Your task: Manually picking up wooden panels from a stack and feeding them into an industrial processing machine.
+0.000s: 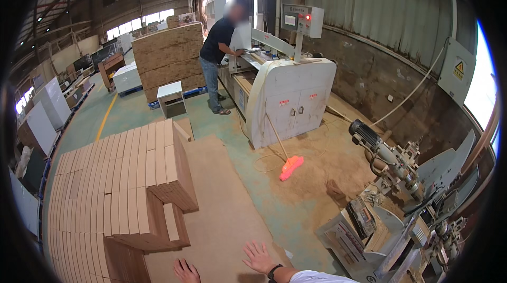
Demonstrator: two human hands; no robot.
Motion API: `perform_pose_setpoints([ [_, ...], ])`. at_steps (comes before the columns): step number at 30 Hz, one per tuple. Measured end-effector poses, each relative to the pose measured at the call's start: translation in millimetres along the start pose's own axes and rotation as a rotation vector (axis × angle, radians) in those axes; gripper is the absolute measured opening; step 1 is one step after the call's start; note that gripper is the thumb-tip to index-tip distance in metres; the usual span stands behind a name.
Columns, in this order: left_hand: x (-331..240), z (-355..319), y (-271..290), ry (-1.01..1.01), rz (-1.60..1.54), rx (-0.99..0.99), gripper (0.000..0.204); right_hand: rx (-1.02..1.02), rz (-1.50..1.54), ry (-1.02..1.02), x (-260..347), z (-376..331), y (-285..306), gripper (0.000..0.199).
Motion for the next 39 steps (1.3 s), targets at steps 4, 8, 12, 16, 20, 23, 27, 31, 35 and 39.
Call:
perform_pose_setpoints([
  [4,1,0,0,-0.002,-0.004,-0.029,0.05,-0.032,0.019,-0.001,0,-1,5,0.059],
  [8,0,0,0,-0.023,0.006,-0.062,0.049,-0.053,0.003,0.007,1,-1,8,0.058],
  [12,1,0,-1,-0.029,0.013,-0.069,0.049,-0.099,0.017,0.007,1,-2,12,0.057],
  [16,4,0,-6,-0.034,0.008,-0.073,0.049,-0.079,-0.012,0.006,2,-1,14,0.057],
  [20,9,1,-16,-0.055,0.018,-0.058,0.051,-0.099,0.007,0.008,2,-1,13,0.057],
  [23,12,1,-20,-0.043,-0.016,-0.018,0.052,-0.108,0.011,0.008,1,-1,12,0.056],
  [27,15,0,-28,-0.063,0.064,0.001,0.053,-0.134,0.048,0.01,1,-3,10,0.056],
  [31,35,-1,-45,-0.033,-0.249,-0.055,0.053,-0.142,0.076,0.032,3,-3,6,0.055],
  [35,12,1,-23,-0.035,-0.181,-0.015,0.052,-0.145,0.083,0.007,-3,-6,5,0.055],
  [39,3,-3,-6,-0.045,-0.034,-0.022,0.051,-0.122,0.046,0.017,-1,-5,7,0.058],
])
Point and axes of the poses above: each hand's wrist, its own z-axis towards the middle knuckle, its own y-axis out of the back of the hand, x = y × z, the point moved 9 cm from there along z, towards the middle knuckle
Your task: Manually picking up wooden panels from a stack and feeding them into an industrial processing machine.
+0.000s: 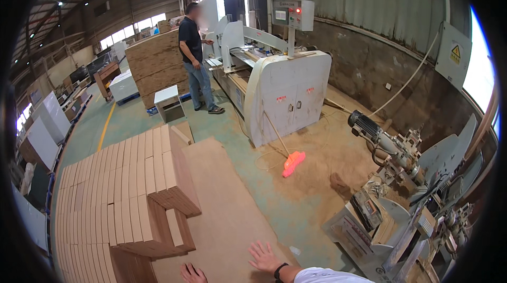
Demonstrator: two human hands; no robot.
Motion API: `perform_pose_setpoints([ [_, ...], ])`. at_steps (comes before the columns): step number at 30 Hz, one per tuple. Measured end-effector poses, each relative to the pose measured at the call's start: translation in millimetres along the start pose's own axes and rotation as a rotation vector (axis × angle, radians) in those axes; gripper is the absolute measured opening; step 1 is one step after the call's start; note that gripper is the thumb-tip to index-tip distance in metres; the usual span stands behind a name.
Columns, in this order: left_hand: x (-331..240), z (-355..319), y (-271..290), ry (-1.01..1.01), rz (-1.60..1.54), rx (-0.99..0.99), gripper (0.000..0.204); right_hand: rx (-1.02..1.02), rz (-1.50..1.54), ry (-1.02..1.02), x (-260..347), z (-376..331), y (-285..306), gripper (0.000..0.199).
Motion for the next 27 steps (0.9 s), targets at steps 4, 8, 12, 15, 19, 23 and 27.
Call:
perform_pose_setpoints([
  [4,-4,1,6,0.02,0.016,0.001,0.05,0.015,-0.006,-0.001,1,2,0,0.058],
  [8,-3,-1,4,0.015,0.037,-0.014,0.05,0.035,-0.001,-0.004,0,1,-2,0.059],
  [12,6,-1,-5,0.04,0.059,0.01,0.049,0.07,-0.02,-0.005,1,2,-4,0.058],
  [15,11,-3,-12,-0.011,0.069,-0.013,0.049,0.069,-0.028,0.003,2,3,-1,0.058],
  [19,-2,0,4,-0.002,0.006,-0.048,0.049,0.061,-0.026,-0.002,1,3,1,0.057],
  [23,-6,1,11,-0.013,0.031,-0.074,0.048,0.05,-0.028,-0.002,1,2,-1,0.057],
  [27,-8,1,12,-0.05,0.07,-0.106,0.046,0.091,-0.015,-0.016,0,1,-5,0.058],
])
Point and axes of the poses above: each hand's wrist, its own z-axis towards the middle knuckle, its own y-axis out of the back of the hand, x = y × z, the point moved 9 cm from there along z, towards the middle knuckle
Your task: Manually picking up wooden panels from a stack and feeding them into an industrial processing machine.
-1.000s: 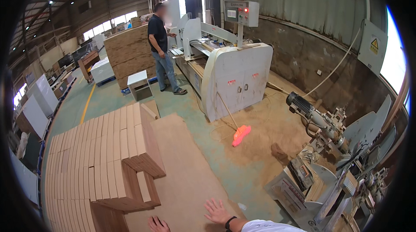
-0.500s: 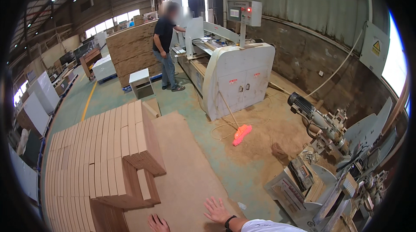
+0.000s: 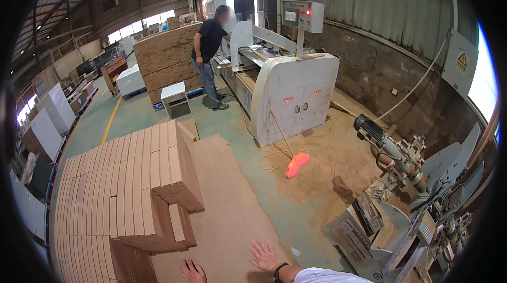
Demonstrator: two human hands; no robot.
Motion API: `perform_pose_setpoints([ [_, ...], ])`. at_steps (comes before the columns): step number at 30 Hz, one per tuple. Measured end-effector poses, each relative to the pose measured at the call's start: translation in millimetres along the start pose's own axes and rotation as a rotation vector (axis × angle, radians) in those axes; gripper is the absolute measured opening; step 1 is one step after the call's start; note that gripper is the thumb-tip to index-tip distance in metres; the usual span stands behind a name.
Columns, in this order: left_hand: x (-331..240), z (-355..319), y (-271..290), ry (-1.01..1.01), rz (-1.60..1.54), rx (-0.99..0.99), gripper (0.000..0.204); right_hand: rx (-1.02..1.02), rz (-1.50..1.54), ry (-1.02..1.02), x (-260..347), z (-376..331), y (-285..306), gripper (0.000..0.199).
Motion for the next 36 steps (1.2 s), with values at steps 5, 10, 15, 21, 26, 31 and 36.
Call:
perform_pose_setpoints([
  [5,0,1,0,0.008,0.009,-0.008,0.046,0.046,0.019,-0.004,-1,1,-1,0.059],
  [10,1,1,-5,-0.004,0.024,-0.012,0.047,0.003,0.04,-0.002,-1,2,5,0.058],
  [15,0,3,-2,0.04,-0.043,0.01,0.047,0.006,0.027,0.004,-2,2,1,0.059],
  [21,8,-3,-11,0.064,-0.061,0.04,0.05,-0.044,0.009,0.028,4,-1,15,0.057],
  [26,9,-6,-16,0.063,-0.034,0.094,0.051,-0.031,-0.011,0.02,3,-2,5,0.057],
  [31,7,1,-9,0.029,-0.131,0.031,0.05,-0.026,-0.009,0.038,-1,2,-5,0.056],
  [36,0,5,-2,0.028,-0.086,0.019,0.049,-0.023,0.015,0.021,-2,5,2,0.057],
])
Point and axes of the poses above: each hand's wrist, its own z-axis towards the middle knuckle, its own y-axis out of the back of the hand, x = y × z, the point moved 9 cm from there along z, towards the middle knuckle
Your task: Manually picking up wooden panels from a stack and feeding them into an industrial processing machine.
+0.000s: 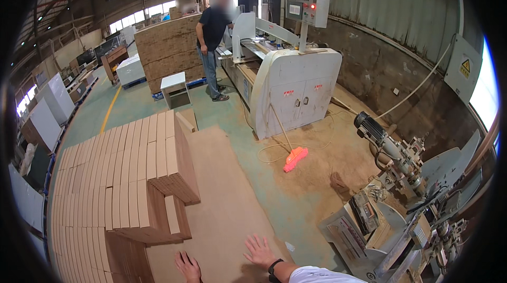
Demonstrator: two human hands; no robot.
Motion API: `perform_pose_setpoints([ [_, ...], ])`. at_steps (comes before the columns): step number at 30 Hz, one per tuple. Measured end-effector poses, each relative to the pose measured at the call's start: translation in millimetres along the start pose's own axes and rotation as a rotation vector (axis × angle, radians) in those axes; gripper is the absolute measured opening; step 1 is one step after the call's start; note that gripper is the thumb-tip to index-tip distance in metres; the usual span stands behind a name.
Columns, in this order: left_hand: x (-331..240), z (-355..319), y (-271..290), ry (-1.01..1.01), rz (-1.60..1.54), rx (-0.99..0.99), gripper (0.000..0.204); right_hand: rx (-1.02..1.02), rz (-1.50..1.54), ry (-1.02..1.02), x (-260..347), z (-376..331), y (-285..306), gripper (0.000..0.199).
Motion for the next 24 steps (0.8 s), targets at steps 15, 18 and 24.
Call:
perform_pose_setpoints([
  [15,-6,-3,7,-0.021,0.059,0.032,0.047,0.029,0.041,-0.031,3,-10,0,0.056],
  [18,-29,6,13,0.024,-0.106,0.168,0.048,0.067,0.112,-0.125,-15,-15,-25,0.058],
  [24,-31,-6,19,-0.17,0.211,0.018,0.045,-0.135,0.223,-0.005,-1,-2,1,0.061],
])
Point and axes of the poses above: each hand's wrist, its own z-axis towards the middle knuckle, its own y-axis out of the back of the hand, x = y × z, the point moved 9 cm from there along z, towards the middle knuckle
